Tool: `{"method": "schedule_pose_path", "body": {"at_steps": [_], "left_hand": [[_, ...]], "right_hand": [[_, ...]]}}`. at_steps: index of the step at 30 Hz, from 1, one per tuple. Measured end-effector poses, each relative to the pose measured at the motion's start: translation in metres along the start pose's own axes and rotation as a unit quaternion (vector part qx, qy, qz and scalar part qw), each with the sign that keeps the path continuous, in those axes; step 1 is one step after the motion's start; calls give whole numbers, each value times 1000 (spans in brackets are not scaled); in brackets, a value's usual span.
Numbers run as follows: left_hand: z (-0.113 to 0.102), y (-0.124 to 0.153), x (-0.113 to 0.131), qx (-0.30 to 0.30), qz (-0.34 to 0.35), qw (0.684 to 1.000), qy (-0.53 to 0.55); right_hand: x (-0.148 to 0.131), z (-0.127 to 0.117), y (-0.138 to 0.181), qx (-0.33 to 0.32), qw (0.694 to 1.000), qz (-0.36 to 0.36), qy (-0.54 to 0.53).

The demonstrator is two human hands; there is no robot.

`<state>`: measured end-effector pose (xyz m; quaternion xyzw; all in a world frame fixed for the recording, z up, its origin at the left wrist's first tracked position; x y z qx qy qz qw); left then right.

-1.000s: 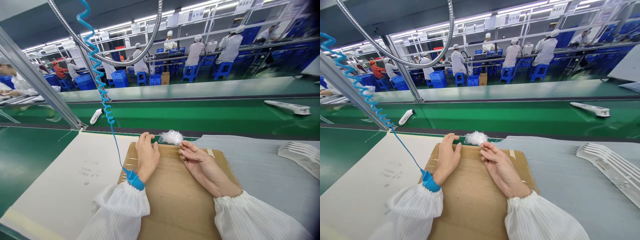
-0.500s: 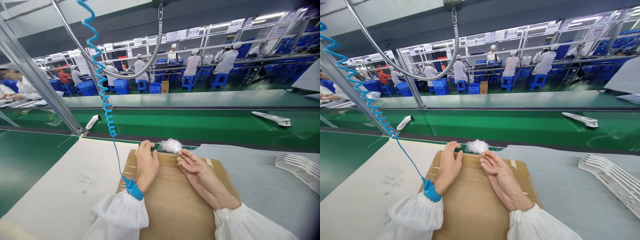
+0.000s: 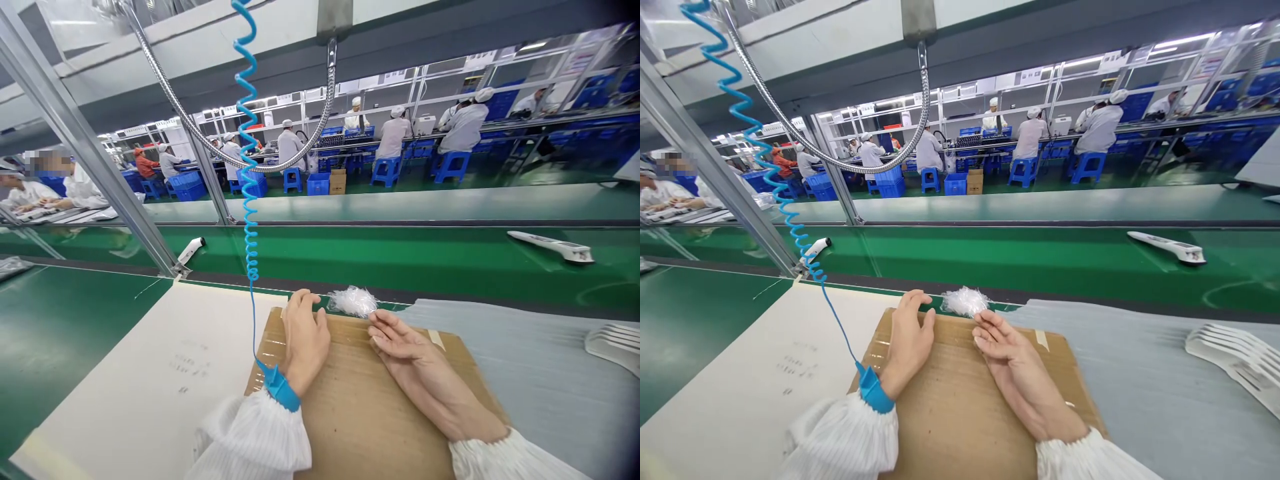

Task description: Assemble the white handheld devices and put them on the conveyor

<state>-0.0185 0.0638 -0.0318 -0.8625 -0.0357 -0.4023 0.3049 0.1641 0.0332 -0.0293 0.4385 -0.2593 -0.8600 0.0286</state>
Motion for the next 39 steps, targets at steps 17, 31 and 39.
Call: {"method": "schedule_pose_path", "body": {"at_steps": [17, 31, 39], "left_hand": [[2, 1, -2, 15, 16, 1000, 1], [3, 0, -11, 16, 42, 999, -5], [1, -2, -7, 13, 31, 999, -2]], "right_hand": [[1, -3, -2, -61, 998, -8, -10], [2, -1, 0, -88, 996, -6, -26], [1, 1, 1, -67, 997, -7, -25]]}}
Point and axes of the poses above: each hand's wrist, its own y-axis away from the middle knuckle, its own z-axis out of the palm, x = y × z, the point moved 1 cm from there along -y, towards the middle knuckle, and after that the axes turned 13 degrees about x, right-handed, at the moved point
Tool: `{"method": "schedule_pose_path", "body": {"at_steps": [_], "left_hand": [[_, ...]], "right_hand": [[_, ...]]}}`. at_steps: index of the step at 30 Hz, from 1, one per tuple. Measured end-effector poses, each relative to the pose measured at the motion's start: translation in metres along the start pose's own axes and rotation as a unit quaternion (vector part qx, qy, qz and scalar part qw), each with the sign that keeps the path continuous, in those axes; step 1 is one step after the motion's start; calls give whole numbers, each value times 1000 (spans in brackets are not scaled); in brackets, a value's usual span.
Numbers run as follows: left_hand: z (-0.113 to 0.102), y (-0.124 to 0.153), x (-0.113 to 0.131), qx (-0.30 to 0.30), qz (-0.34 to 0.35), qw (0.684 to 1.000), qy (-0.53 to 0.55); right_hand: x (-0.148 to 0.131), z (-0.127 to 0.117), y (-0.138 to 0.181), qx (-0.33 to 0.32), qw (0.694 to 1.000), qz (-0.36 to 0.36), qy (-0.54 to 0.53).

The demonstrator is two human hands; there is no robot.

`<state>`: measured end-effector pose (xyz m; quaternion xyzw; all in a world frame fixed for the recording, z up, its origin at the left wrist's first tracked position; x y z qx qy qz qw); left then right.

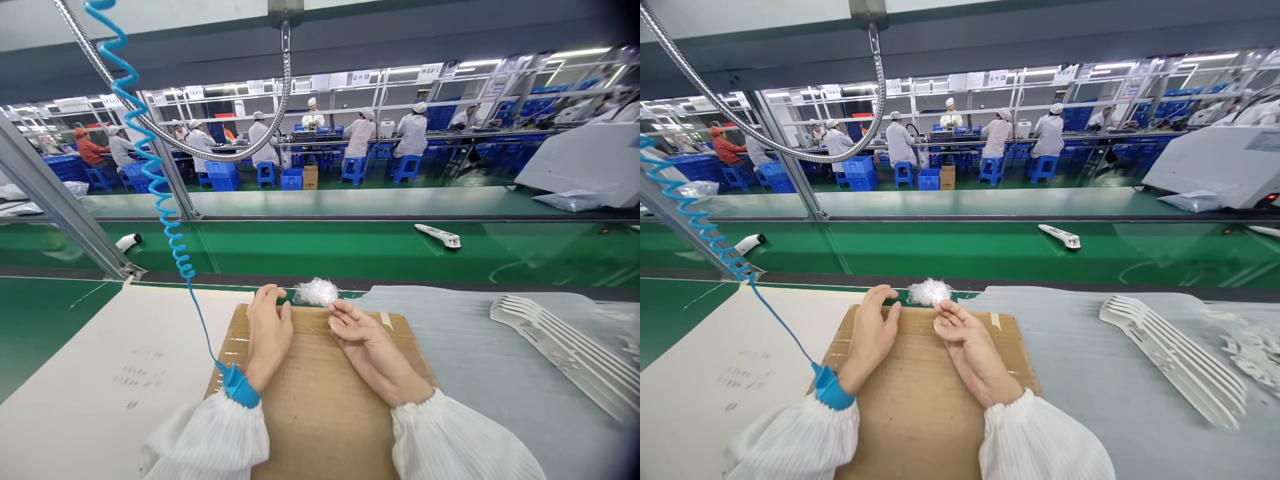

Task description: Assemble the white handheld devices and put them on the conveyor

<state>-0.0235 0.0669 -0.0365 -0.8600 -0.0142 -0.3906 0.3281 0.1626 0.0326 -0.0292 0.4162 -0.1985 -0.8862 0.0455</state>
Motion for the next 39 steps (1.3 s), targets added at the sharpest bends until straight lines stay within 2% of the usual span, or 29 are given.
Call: {"method": "schedule_pose_path", "body": {"at_steps": [14, 19, 24, 39], "left_hand": [[2, 2, -1, 20, 6, 1000, 14], [3, 2, -1, 14, -1, 1000, 12], [2, 2, -1, 1, -4, 1000, 8], [0, 1, 1, 3, 0, 1000, 4]], "right_hand": [[-3, 2, 3, -4, 1000, -3, 10], [-3, 0, 3, -14, 1000, 0, 13], [-4, 3, 5, 6, 1000, 13, 3], [-5, 4, 7, 13, 1000, 16, 9]]}}
Point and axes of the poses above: each hand's wrist, its own y-axis away from the middle knuckle, its own z-axis out of the palm, x = y × z, the point moved 1 cm from there along -y, towards the middle knuckle, and after that the axes turned 13 degrees about x, right-handed, at the moved point
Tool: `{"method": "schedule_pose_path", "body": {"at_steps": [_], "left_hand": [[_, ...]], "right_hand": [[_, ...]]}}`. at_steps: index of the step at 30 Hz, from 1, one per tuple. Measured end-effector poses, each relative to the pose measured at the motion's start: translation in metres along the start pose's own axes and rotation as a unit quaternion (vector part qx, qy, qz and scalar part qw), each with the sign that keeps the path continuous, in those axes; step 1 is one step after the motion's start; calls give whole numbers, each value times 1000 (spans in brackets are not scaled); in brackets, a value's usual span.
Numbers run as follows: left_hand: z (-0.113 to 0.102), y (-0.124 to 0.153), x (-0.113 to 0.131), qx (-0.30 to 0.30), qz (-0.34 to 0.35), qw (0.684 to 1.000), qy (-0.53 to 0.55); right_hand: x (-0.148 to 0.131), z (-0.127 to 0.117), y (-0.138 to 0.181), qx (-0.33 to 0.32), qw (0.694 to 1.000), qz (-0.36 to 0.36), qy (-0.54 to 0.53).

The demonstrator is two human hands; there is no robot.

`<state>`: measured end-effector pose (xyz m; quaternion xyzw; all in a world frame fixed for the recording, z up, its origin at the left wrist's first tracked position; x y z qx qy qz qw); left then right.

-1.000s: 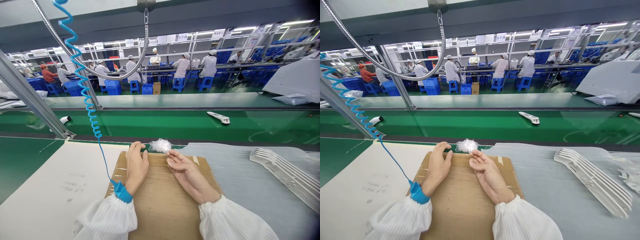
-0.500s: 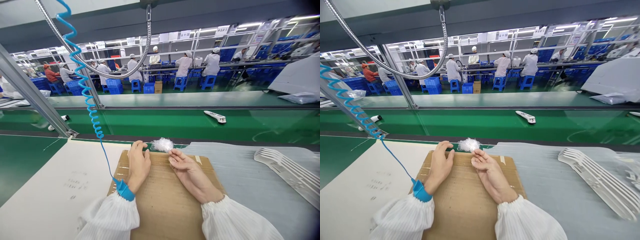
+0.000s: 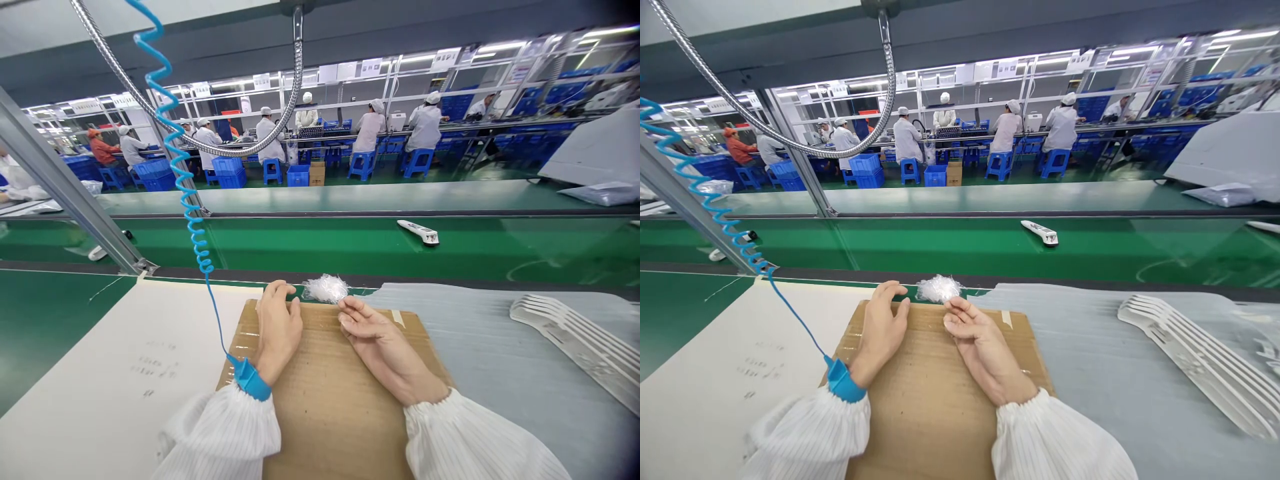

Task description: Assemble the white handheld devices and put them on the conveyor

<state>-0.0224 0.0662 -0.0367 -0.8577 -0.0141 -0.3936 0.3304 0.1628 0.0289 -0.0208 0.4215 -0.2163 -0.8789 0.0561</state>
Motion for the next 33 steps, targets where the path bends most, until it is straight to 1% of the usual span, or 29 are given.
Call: {"method": "schedule_pose_path", "body": {"at_steps": [11, 26, 33], "left_hand": [[1, 1, -2, 9, 2, 1000, 3], [0, -1, 1, 3, 0, 1000, 1], [1, 2, 2, -3, -4, 1000, -6]], "right_hand": [[1, 0, -2, -8, 1000, 2, -4], [1, 0, -2, 2, 1000, 4, -4], [1, 0, -3, -12, 1000, 3, 1]]}}
Point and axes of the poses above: each hand's wrist, its own y-axis away from the middle knuckle, its own z-axis out of the palm, x = y × z, the point moved 1 cm from there along -y, towards the middle knuckle, and after that the axes turned 13 degrees about x, right-handed, at the moved point
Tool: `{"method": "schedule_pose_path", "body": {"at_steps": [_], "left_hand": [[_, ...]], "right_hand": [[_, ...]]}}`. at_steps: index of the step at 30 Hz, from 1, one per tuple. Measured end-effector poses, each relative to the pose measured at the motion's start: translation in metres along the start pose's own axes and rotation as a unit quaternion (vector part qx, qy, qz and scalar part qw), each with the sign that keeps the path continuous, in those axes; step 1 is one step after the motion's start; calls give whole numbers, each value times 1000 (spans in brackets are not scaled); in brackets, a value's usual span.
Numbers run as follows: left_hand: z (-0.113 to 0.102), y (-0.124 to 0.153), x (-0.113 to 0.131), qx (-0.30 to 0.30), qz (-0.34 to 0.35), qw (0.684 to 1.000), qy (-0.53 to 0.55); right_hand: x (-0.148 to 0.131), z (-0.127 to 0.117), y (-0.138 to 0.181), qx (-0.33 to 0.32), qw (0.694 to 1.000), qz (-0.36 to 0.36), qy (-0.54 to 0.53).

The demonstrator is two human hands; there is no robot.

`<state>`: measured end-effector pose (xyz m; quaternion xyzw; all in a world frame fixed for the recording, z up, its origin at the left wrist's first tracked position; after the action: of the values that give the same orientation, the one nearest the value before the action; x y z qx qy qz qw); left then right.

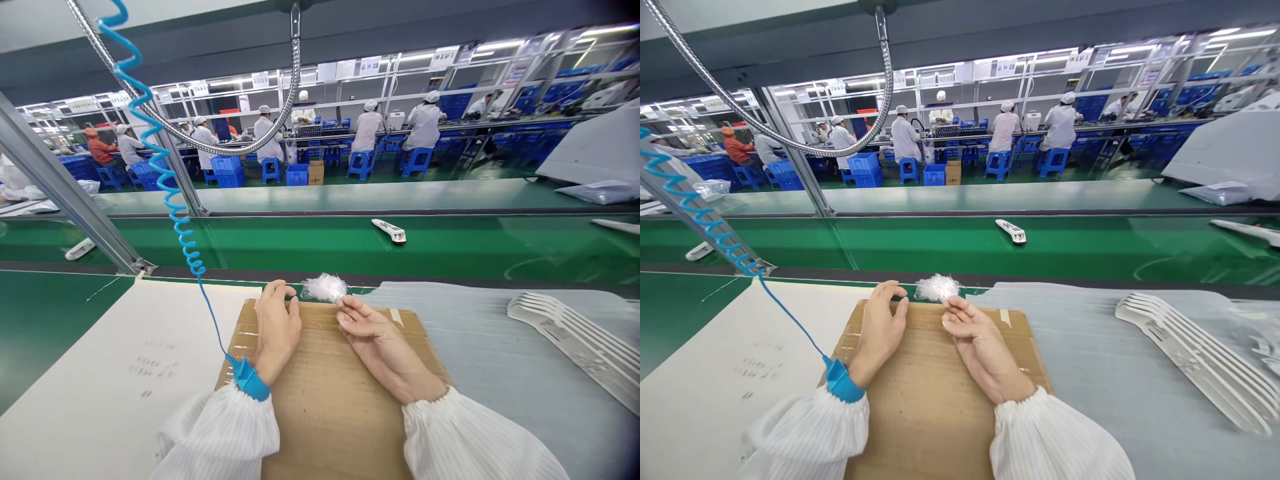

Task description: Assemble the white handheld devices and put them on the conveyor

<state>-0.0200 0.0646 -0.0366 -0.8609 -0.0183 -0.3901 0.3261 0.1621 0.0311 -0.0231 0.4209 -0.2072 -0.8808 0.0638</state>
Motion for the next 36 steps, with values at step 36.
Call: {"method": "schedule_pose_path", "body": {"at_steps": [36], "left_hand": [[-5, 6, 24, -16, -45, 988, 148]], "right_hand": [[-130, -23, -53, 81, 909, -312, 266]]}}
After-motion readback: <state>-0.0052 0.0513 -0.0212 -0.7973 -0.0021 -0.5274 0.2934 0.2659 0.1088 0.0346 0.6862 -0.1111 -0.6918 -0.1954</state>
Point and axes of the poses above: each hand's wrist, its own y-axis away from the middle knuckle, its own z-axis out of the palm, x = y × z, the point moved 1 cm from there along -y, towards the middle knuckle, and after that the axes turned 13 degrees about x, right-handed, at the moved point
